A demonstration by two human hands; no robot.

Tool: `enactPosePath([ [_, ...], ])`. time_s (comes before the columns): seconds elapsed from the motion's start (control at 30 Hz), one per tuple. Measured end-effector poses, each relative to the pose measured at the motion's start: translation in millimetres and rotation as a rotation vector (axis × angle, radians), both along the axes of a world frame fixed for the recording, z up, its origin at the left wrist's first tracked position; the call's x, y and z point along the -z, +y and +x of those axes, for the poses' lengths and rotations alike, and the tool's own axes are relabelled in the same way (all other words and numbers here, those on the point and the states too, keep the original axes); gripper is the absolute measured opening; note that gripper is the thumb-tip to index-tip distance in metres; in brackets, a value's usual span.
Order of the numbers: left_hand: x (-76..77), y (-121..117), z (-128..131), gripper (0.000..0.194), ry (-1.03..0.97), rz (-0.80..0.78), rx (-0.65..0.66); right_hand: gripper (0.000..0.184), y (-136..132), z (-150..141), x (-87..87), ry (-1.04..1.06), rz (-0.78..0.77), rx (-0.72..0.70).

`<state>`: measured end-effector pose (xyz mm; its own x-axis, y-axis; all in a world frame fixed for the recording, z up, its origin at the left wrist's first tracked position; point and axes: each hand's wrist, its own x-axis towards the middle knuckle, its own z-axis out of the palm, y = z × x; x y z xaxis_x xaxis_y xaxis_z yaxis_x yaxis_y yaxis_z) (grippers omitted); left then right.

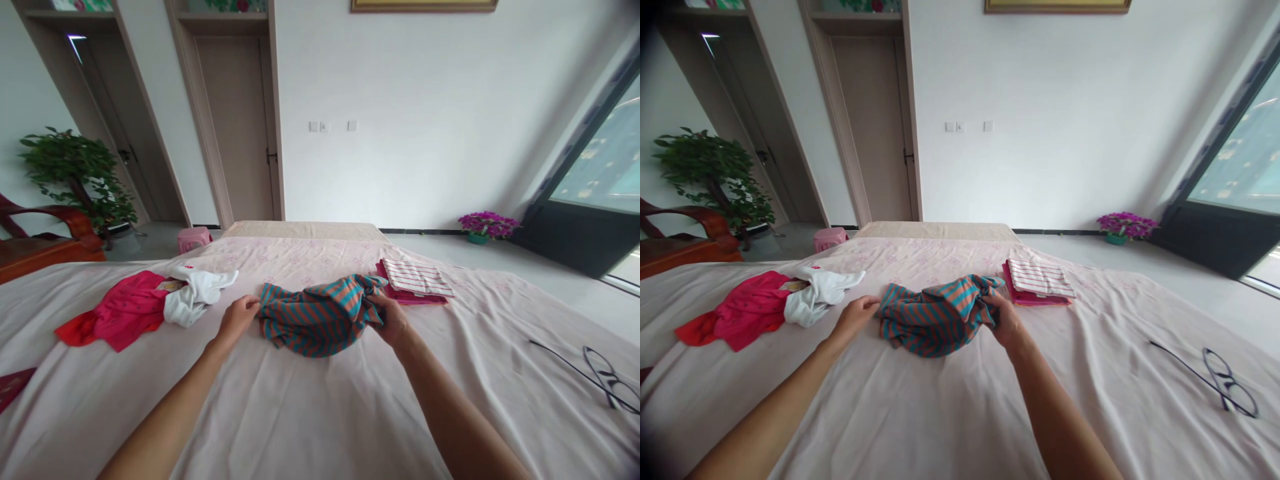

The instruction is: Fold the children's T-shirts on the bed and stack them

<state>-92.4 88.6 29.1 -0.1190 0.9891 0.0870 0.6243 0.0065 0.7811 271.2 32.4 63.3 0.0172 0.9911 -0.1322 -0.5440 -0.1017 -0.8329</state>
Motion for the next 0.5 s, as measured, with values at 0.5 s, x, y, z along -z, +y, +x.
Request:
enactPosePath([
  [0.5,20.7,58.2,37.0,0.027,-0.192,-0.12,-0.059,0.022,7.4,53.4,6.7,-1.002,0.031,0.131],
])
